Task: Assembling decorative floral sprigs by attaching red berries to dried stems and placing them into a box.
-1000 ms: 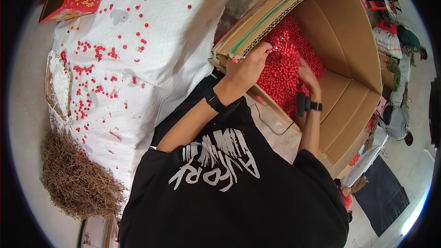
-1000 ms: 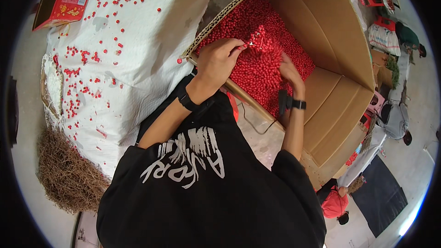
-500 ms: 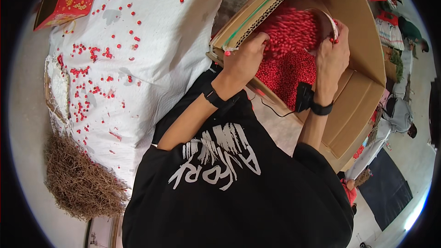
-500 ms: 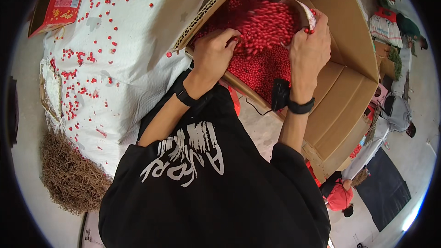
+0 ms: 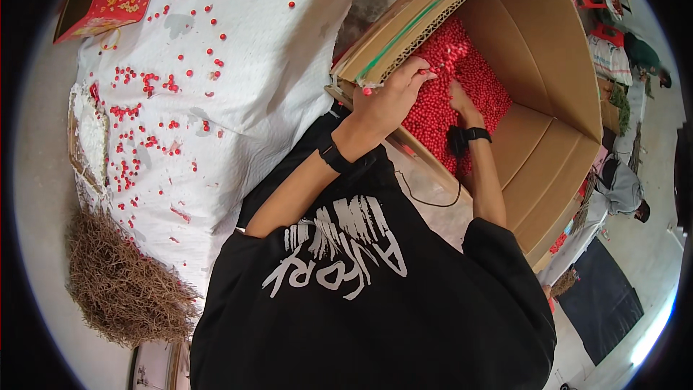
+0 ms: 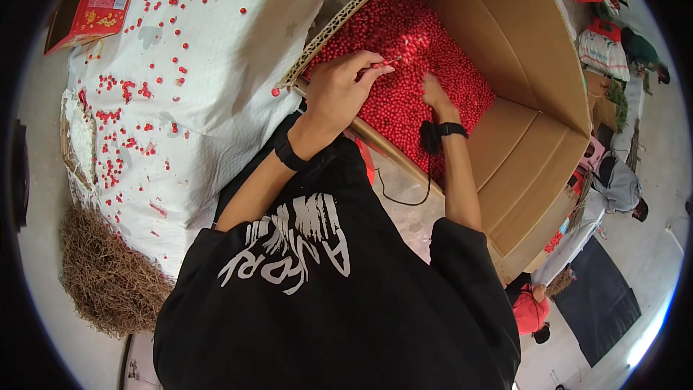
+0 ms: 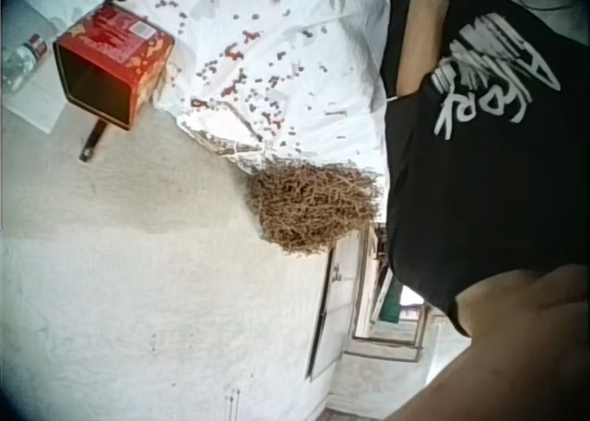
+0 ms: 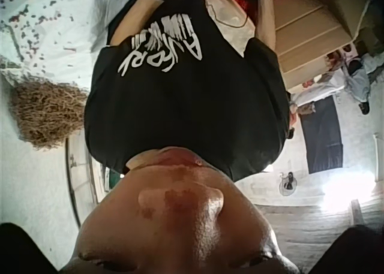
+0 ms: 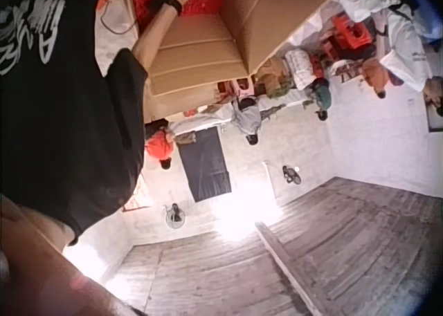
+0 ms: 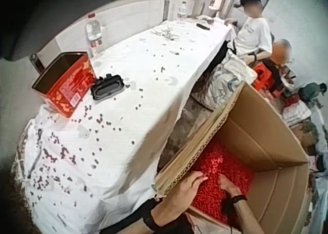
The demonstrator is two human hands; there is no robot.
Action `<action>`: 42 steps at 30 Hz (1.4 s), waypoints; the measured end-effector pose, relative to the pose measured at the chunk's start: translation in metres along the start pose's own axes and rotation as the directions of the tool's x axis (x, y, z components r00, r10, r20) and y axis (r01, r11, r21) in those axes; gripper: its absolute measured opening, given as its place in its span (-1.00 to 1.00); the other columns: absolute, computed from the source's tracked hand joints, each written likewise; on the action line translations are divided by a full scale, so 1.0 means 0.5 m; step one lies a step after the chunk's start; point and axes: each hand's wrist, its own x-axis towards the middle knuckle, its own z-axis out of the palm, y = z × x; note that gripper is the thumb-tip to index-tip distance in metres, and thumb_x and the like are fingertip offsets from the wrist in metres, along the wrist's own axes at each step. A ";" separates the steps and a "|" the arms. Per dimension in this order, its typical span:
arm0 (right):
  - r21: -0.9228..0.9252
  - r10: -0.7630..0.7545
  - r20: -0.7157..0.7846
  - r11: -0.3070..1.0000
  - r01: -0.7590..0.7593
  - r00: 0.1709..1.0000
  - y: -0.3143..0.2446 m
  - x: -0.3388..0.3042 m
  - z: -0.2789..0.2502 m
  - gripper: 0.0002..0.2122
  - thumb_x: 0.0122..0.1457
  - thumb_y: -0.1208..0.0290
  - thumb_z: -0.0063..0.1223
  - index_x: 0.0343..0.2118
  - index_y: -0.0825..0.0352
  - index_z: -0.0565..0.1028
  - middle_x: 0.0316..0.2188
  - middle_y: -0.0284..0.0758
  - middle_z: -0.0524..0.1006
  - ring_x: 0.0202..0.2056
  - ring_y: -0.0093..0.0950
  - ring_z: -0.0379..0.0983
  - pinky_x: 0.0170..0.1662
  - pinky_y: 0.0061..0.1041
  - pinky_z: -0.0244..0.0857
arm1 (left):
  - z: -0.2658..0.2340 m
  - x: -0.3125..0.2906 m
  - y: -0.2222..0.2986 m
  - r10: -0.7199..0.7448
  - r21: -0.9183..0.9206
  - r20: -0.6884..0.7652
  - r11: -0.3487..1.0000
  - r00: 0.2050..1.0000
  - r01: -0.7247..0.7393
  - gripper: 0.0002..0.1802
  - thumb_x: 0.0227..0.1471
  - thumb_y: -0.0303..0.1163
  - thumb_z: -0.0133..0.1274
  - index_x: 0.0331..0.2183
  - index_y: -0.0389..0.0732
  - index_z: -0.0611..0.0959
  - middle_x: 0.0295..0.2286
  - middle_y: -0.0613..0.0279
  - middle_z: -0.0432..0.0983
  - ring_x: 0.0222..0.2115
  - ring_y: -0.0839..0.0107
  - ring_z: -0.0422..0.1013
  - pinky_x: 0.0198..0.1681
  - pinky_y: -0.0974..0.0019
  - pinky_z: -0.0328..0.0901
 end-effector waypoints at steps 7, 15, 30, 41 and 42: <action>0.312 -0.036 0.159 0.950 -0.016 0.987 -0.061 -0.076 -0.052 -0.63 0.22 0.49 -0.29 0.08 0.40 0.31 -0.01 -0.27 0.44 0.01 -0.42 0.31 0.13 -0.50 0.09 | 0.000 0.007 -0.002 -0.019 -0.023 0.057 1.000 0.998 0.021 -0.86 -0.04 -0.41 0.14 -0.37 -0.25 0.60 -0.47 0.12 0.58 -0.52 0.23 0.52 -0.50 0.35 0.36; 0.151 0.069 -0.438 0.989 -0.002 0.896 -0.360 -0.179 -0.179 -0.62 0.04 0.60 -0.30 -0.04 0.42 0.35 -0.12 -0.10 0.46 -0.09 -0.30 0.40 0.00 -0.40 0.22 | -0.005 0.010 0.007 0.002 -0.027 0.039 1.000 0.999 -0.001 -0.87 0.01 -0.45 0.08 -0.34 -0.26 0.59 -0.45 0.14 0.59 -0.48 0.22 0.53 -0.47 0.35 0.37; -0.162 0.020 -0.445 0.981 -0.103 0.895 -0.097 -0.008 -0.174 -0.62 -0.01 0.53 -0.24 -0.06 0.41 0.37 -0.10 0.04 0.42 -0.06 -0.03 0.34 -0.01 -0.25 0.24 | -0.002 0.003 -0.002 -0.004 -0.053 0.026 0.999 1.000 0.006 -0.86 0.08 -0.46 -0.03 -0.29 -0.28 0.54 -0.38 0.14 0.59 -0.43 0.15 0.52 -0.40 0.25 0.39; -0.008 -0.144 0.060 0.989 0.144 0.988 0.048 -0.023 -0.019 -0.61 0.10 0.53 -0.24 0.03 0.40 0.33 -0.02 -0.13 0.43 0.02 -0.27 0.32 0.10 -0.43 0.15 | 0.007 -0.004 -0.021 -0.003 -0.019 0.032 1.000 0.999 0.004 -0.84 0.11 -0.49 -0.10 -0.23 -0.29 0.49 -0.37 0.13 0.59 -0.42 0.15 0.51 -0.40 0.21 0.39; 0.009 -0.078 0.080 0.997 0.077 0.994 0.043 -0.039 -0.033 -0.60 0.09 0.54 -0.24 0.04 0.40 0.32 -0.02 -0.15 0.44 0.02 -0.30 0.32 0.10 -0.44 0.15 | 0.009 -0.003 -0.020 -0.010 -0.043 0.043 0.999 0.999 0.012 -0.83 0.11 -0.49 -0.10 -0.23 -0.29 0.49 -0.37 0.13 0.59 -0.42 0.16 0.52 -0.40 0.22 0.40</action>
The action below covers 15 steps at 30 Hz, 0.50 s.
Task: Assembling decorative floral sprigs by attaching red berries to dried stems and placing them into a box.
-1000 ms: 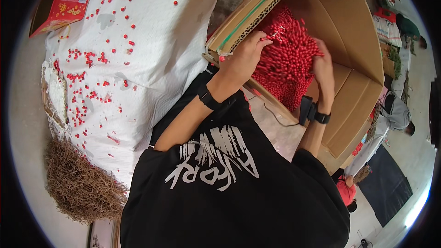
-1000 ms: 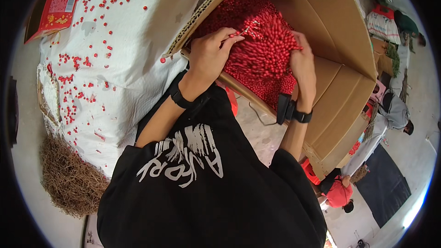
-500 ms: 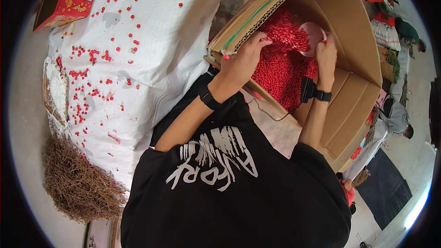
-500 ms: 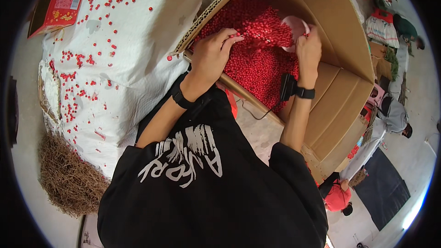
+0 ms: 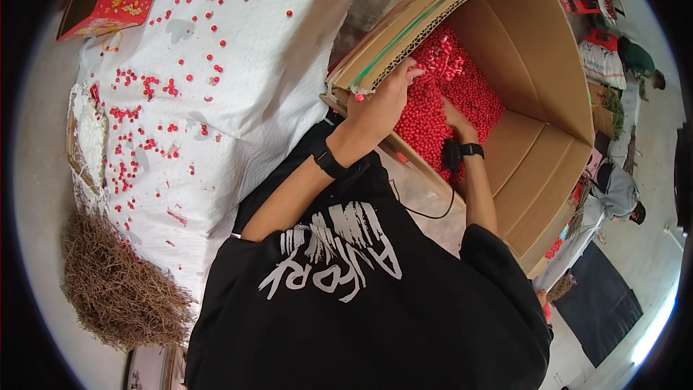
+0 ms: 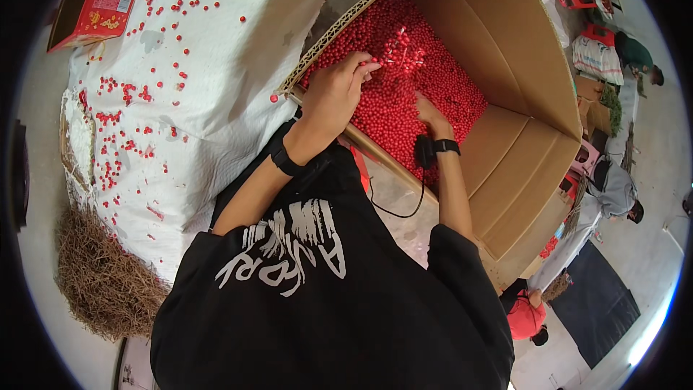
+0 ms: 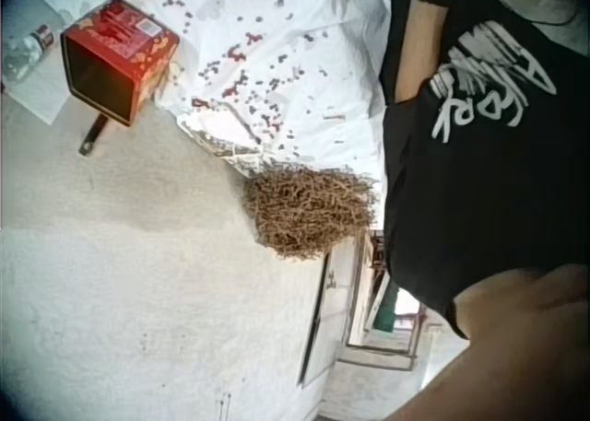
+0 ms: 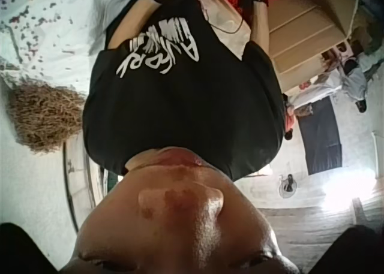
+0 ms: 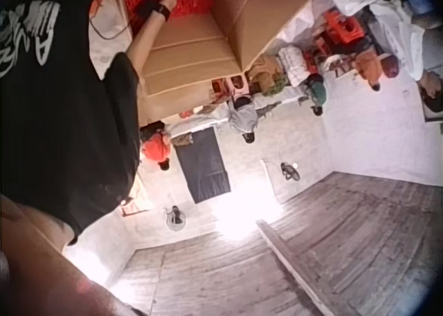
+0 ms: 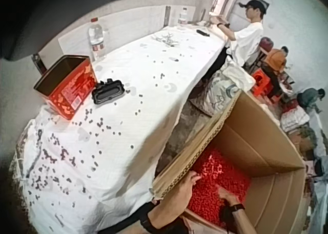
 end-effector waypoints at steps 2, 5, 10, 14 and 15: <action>0.041 0.131 0.041 0.990 -0.132 0.991 -0.028 -0.033 -0.027 -0.59 0.09 0.57 -0.24 0.05 0.41 0.31 -0.02 -0.20 0.45 0.02 -0.36 0.32 0.11 -0.47 0.13 | 0.003 0.001 0.004 -0.013 -0.048 0.020 0.999 1.000 0.014 -0.83 0.11 -0.49 -0.10 -0.23 -0.29 0.49 -0.37 0.13 0.59 -0.43 0.18 0.52 -0.41 0.24 0.40; 0.284 0.065 -0.138 0.959 -0.024 0.988 -0.166 -0.050 -0.068 -0.58 0.04 0.67 -0.30 0.03 0.44 0.31 -0.08 -0.21 0.47 -0.02 -0.44 0.34 0.10 -0.51 0.13 | -0.009 0.001 0.004 -0.019 -0.013 0.008 1.000 1.000 0.019 -0.83 0.11 -0.49 -0.09 -0.23 -0.30 0.49 -0.39 0.13 0.60 -0.44 0.21 0.53 -0.41 0.26 0.40; 0.127 0.001 -0.632 0.987 0.103 0.775 -0.389 -0.103 -0.127 -0.57 -0.10 0.75 -0.35 -0.11 0.42 0.38 -0.13 -0.14 0.49 -0.06 -0.35 0.39 0.05 -0.44 0.19 | -0.015 0.011 0.012 0.032 0.070 0.017 0.997 0.999 -0.033 -0.84 0.10 -0.49 -0.08 -0.25 -0.30 0.51 -0.41 0.12 0.60 -0.47 0.25 0.54 -0.43 0.29 0.40; -0.285 -0.244 -0.803 0.959 0.011 0.543 -0.484 -0.103 -0.130 -0.58 -0.12 0.72 -0.32 -0.13 0.40 0.39 -0.15 -0.05 0.47 -0.08 -0.20 0.40 0.01 -0.38 0.23 | -0.013 0.016 0.017 -0.056 0.021 0.070 0.998 0.996 0.054 -0.86 0.09 -0.49 -0.07 -0.28 -0.31 0.51 -0.41 0.11 0.59 -0.47 0.22 0.53 -0.43 0.29 0.40; -0.283 -0.244 -0.807 0.959 0.009 0.537 -0.479 -0.098 -0.133 -0.58 -0.12 0.72 -0.32 -0.13 0.40 0.39 -0.15 -0.05 0.47 -0.08 -0.20 0.40 0.01 -0.38 0.23 | -0.013 0.018 0.017 -0.049 0.020 0.073 0.999 0.996 0.048 -0.86 0.09 -0.49 -0.07 -0.28 -0.31 0.51 -0.41 0.11 0.59 -0.47 0.22 0.53 -0.43 0.29 0.40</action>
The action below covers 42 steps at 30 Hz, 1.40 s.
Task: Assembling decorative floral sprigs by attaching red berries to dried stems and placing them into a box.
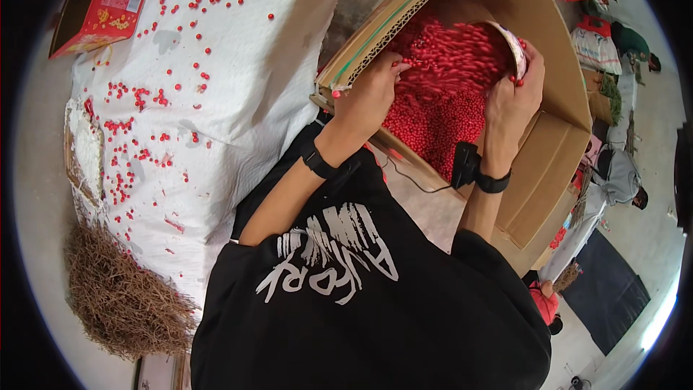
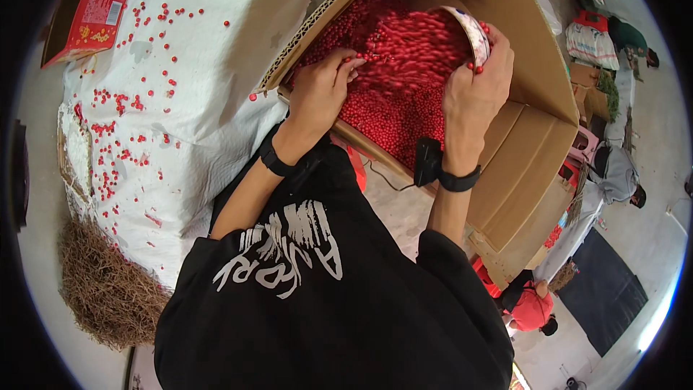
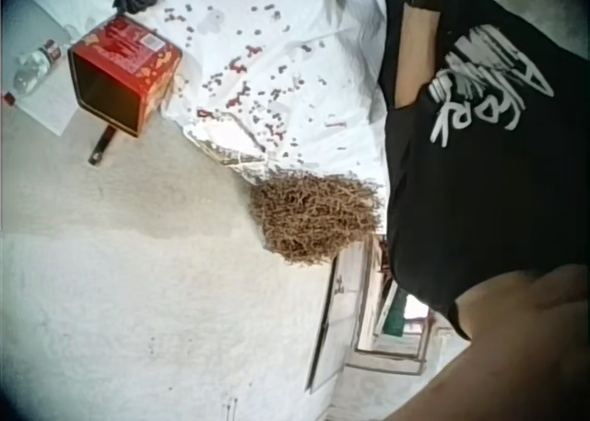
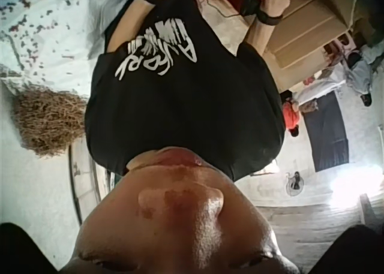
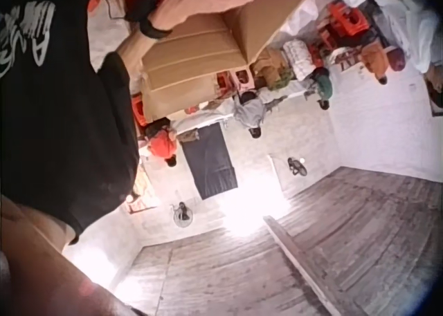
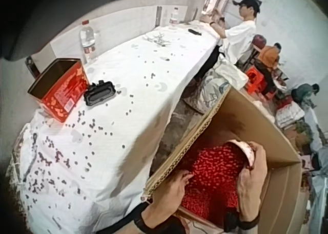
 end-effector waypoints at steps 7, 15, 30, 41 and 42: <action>0.117 0.078 0.272 0.987 -0.113 0.959 0.223 0.021 0.139 -0.62 -0.08 0.65 -0.29 -0.13 0.42 0.38 -0.20 0.00 0.46 -0.11 -0.08 0.38 -0.01 -0.30 0.23 | 0.001 -0.012 -0.001 0.018 -0.073 -0.075 0.997 0.997 -0.023 -0.88 0.08 -0.47 -0.05 -0.30 -0.27 0.51 -0.41 0.12 0.59 -0.46 0.19 0.52 -0.42 0.28 0.38; 0.080 0.029 0.696 0.990 -0.118 0.717 0.378 -0.138 0.282 -0.67 0.13 0.54 -0.27 -0.04 0.42 0.38 -0.07 -0.08 0.45 0.00 -0.21 0.33 0.09 -0.36 0.16 | -0.010 -0.012 -0.001 0.092 -0.018 -0.091 0.995 0.992 -0.094 -0.84 -0.03 -0.43 0.11 -0.34 -0.26 0.55 -0.41 0.15 0.59 -0.41 0.23 0.53 -0.39 0.31 0.39; 0.095 0.294 0.459 0.922 -0.375 0.839 0.063 -0.043 -0.009 -0.59 -0.06 0.65 -0.33 -0.09 0.37 0.39 -0.11 -0.10 0.47 -0.08 -0.21 0.39 0.01 -0.39 0.23 | -0.002 -0.006 -0.001 -0.049 0.105 0.006 0.993 0.999 0.048 -0.79 -0.08 -0.42 0.16 -0.32 -0.27 0.57 -0.42 0.08 0.59 -0.40 0.20 0.54 -0.36 0.30 0.40; -0.354 0.166 0.279 0.933 -0.060 0.946 0.197 -0.023 0.078 -0.64 -0.02 0.50 -0.17 -0.09 0.38 0.33 -0.27 0.02 0.43 -0.23 0.03 0.40 -0.16 -0.10 0.29 | -0.006 -0.004 0.024 -0.134 0.104 0.024 0.986 0.991 0.131 -0.65 -0.10 -0.42 0.18 -0.19 -0.23 0.56 -0.44 0.07 0.59 -0.47 0.21 0.53 -0.37 0.32 0.39; -0.361 0.169 0.269 0.930 -0.064 0.948 0.265 -0.026 0.107 -0.64 -0.02 0.50 -0.17 -0.09 0.38 0.33 -0.27 0.02 0.43 -0.23 0.03 0.40 -0.16 -0.10 0.29 | -0.004 0.000 0.030 -0.130 0.101 0.037 0.987 0.991 0.126 -0.62 -0.09 -0.42 0.18 -0.16 -0.23 0.55 -0.44 0.08 0.59 -0.48 0.25 0.54 -0.38 0.34 0.39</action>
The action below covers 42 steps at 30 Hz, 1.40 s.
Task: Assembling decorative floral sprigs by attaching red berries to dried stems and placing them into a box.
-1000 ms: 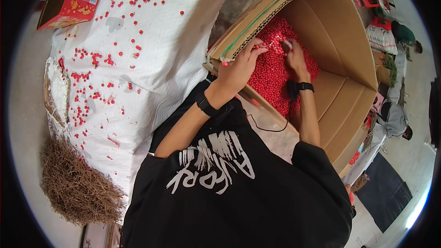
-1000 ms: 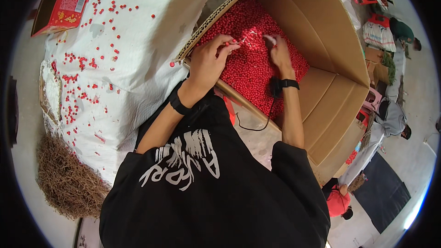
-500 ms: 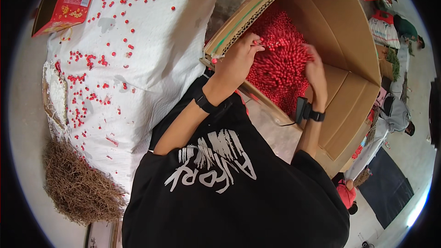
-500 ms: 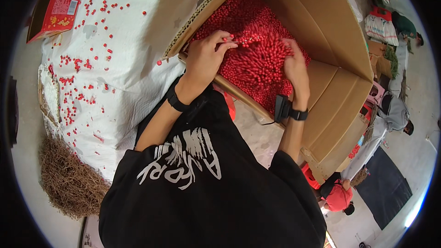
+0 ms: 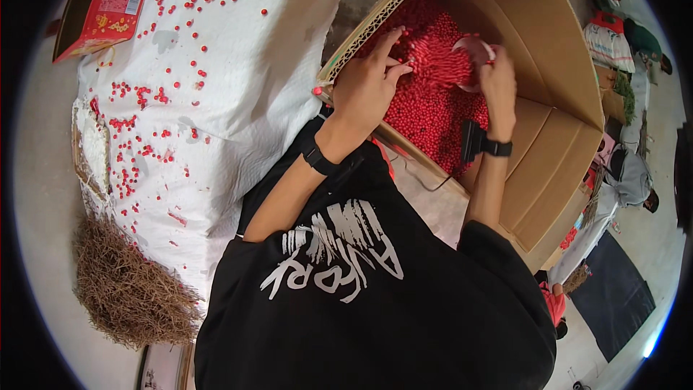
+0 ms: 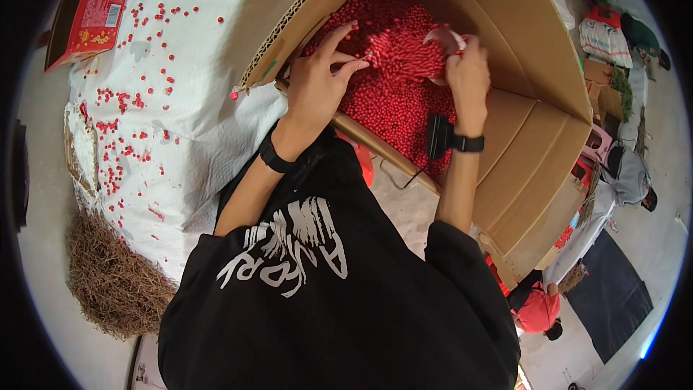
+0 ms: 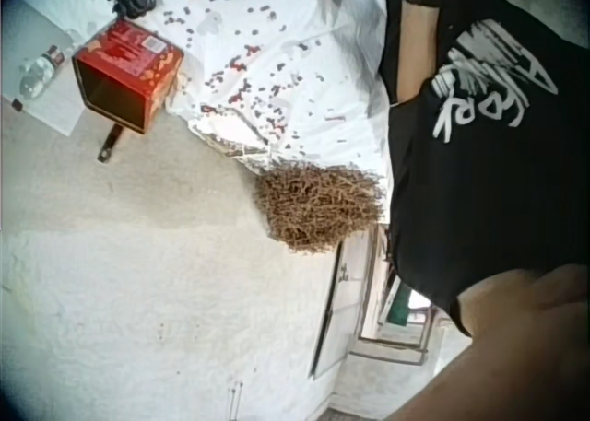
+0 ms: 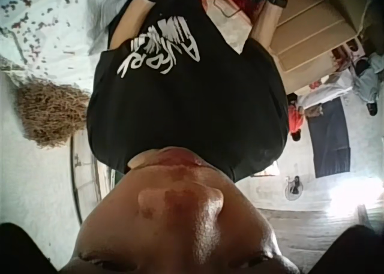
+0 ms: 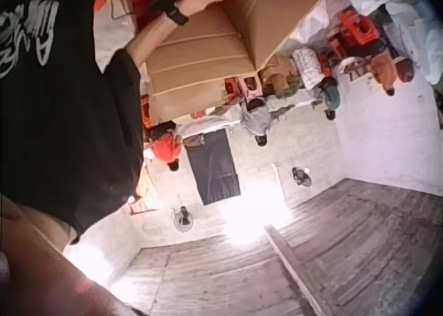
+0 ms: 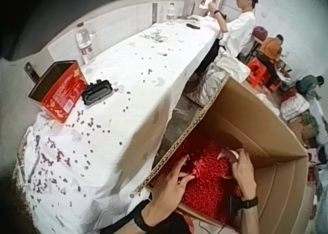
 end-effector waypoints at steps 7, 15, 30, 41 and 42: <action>0.312 -0.038 0.662 0.922 -0.229 0.749 0.065 0.012 0.121 -0.60 0.02 0.50 -0.15 0.00 0.37 0.34 -0.18 0.09 0.46 -0.17 -0.01 0.43 -0.13 -0.24 0.34 | -0.005 0.010 -0.002 -0.154 -0.401 0.160 0.892 0.975 0.207 -0.61 -0.02 -0.49 0.12 -0.11 -0.39 0.50 -0.43 0.07 0.61 -0.43 0.37 0.55 -0.31 0.41 0.44; 0.136 0.076 0.601 0.971 -0.196 0.795 0.027 -0.030 -0.014 -0.62 0.10 0.41 -0.08 0.00 0.40 0.36 -0.27 0.05 0.50 -0.21 -0.08 0.46 -0.10 -0.29 0.29 | -0.013 0.000 0.044 -0.262 -0.717 0.365 0.532 0.893 0.450 -0.69 0.06 -0.54 0.04 -0.14 -0.47 0.49 -0.33 -0.05 0.56 -0.32 0.25 0.54 -0.21 0.33 0.47; 0.364 0.193 0.371 0.869 -0.334 0.908 -0.097 -0.134 -0.144 -0.76 0.15 0.35 0.09 -0.23 0.43 0.54 -0.49 -0.24 0.54 -0.45 -0.53 0.47 -0.42 -0.54 0.33 | 0.015 -0.027 0.071 -0.307 -0.726 0.639 0.064 0.706 0.685 -0.56 0.03 -0.46 0.10 -0.05 -0.34 0.37 -0.26 -0.03 0.53 -0.36 0.31 0.53 -0.25 0.30 0.50; 0.866 0.054 0.407 0.295 -0.404 0.912 -0.132 -0.149 -0.183 -0.84 0.10 0.41 0.16 -0.30 0.38 0.56 -0.52 -0.42 0.54 -0.54 -0.74 0.40 -0.60 -0.78 0.19 | 0.042 -0.024 0.086 -0.286 -0.768 0.592 0.081 0.753 0.635 -0.31 -0.03 -0.45 0.17 0.10 -0.32 0.26 -0.29 -0.05 0.55 -0.50 0.43 0.51 -0.43 0.45 0.49; 0.882 0.019 0.402 0.259 -0.393 0.915 -0.129 -0.151 -0.181 -0.86 0.09 0.44 0.16 -0.33 0.39 0.56 -0.55 -0.44 0.53 -0.51 -0.75 0.41 -0.61 -0.81 0.18 | 0.045 -0.026 0.086 -0.289 -0.766 0.594 0.081 0.751 0.637 -0.31 -0.03 -0.45 0.17 0.10 -0.32 0.26 -0.29 -0.05 0.55 -0.50 0.43 0.51 -0.43 0.45 0.49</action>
